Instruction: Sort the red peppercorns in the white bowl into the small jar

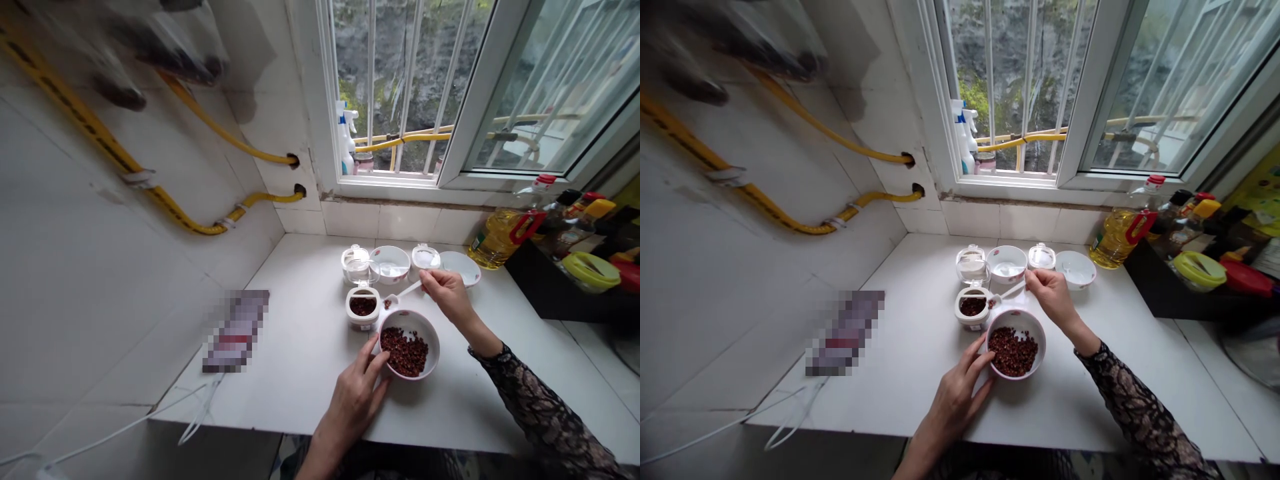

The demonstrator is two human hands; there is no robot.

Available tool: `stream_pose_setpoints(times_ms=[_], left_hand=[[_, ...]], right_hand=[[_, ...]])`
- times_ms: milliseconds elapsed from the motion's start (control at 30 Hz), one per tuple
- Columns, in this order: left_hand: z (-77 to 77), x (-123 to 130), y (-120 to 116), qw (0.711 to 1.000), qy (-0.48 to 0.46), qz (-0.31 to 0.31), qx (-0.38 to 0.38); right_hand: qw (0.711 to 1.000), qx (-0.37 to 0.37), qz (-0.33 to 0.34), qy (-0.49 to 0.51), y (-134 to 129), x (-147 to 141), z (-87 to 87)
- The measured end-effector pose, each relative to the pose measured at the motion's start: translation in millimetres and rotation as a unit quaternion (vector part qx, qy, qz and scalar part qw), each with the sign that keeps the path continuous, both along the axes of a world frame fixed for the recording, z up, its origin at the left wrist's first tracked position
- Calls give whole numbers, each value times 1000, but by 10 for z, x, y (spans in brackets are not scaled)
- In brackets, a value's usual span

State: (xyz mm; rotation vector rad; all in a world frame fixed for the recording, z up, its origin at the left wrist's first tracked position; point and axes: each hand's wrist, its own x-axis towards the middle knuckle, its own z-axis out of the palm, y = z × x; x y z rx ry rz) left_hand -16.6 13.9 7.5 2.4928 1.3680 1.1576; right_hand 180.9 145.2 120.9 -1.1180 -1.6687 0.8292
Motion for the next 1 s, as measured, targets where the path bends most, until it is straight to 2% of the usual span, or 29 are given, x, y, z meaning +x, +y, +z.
stream_pose_setpoints(times_ms=[100, 167, 233, 300, 333, 400, 533, 600, 800, 1000], left_hand=[[-13, 0, 4, 1000, -4, -2, -1], [-19, 4, 6, 1000, -5, -1, -1], [-19, 8, 9, 1000, -1, 0, -1], [-17, 9, 10, 1000, 3, 2, 2], [-15, 9, 11, 1000, 2, 3, 3], [-13, 5, 11, 1000, 0, 2, 4], [-16, -1, 15, 1000, -1, 0, 2], [-17, -1, 18, 1000, -1, -1, 3], [1, 5, 17, 1000, -3, -1, 6], [16, 3, 14, 1000, -7, -2, -2]], right_hand=[[980, 183, -45, -70, 4, -168, 81], [934, 325, -43, -143, -28, -285, 58], [870, 436, -9, -228, -81, -373, 14], [818, 496, 23, -290, -138, -404, -4], [806, 508, 29, -303, -162, -394, 4], [810, 506, 21, -296, -189, -325, 46], [862, 432, 3, -265, -158, -77, 80], [873, 392, 21, -288, -125, 40, 10], [862, 345, 29, -371, -112, 172, -334], [917, 220, 74, -325, -154, 146, -440]])
